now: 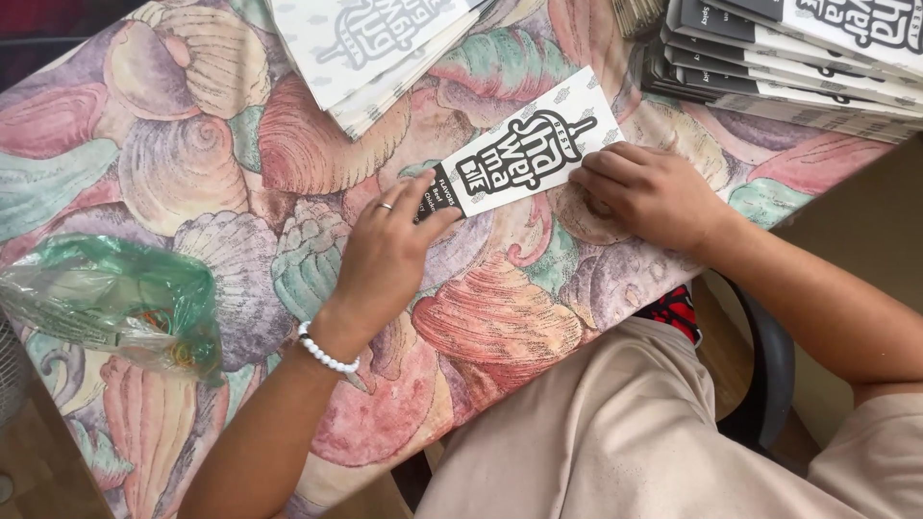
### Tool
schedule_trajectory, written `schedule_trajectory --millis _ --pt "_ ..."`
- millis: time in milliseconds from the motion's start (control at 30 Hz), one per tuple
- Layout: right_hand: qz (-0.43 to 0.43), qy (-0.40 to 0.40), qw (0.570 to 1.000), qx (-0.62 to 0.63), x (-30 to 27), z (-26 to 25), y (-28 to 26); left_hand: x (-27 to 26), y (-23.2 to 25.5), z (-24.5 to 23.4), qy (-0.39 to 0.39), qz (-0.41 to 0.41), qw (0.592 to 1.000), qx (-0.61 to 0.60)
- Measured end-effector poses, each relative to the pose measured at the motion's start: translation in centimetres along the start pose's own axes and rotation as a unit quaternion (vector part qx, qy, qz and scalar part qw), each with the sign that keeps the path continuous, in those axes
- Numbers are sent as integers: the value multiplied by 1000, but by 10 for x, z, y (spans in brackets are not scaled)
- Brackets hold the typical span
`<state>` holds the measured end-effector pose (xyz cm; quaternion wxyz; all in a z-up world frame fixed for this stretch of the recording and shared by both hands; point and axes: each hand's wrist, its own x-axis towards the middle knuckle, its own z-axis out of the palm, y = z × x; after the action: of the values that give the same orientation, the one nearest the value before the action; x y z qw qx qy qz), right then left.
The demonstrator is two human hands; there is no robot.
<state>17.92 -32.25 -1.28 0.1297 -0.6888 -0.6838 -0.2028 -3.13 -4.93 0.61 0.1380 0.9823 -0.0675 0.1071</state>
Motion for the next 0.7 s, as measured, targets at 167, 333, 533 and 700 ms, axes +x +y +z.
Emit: schedule_trajectory --millis 167,333,533,700 --pt "-3 0 1000 1 3 -4 0 -3 -3 -5 1 2 1000 -18" --pt "-16 -7 1000 14 3 -2 7 -2 -1 -5 -12 4 1000 15" --pt "43 -70 989 126 45 -10 10 0 5 -2 -55 5 995 87" --pt "37 -103 989 101 111 -2 -23 6 20 -6 -82 20 982 170"
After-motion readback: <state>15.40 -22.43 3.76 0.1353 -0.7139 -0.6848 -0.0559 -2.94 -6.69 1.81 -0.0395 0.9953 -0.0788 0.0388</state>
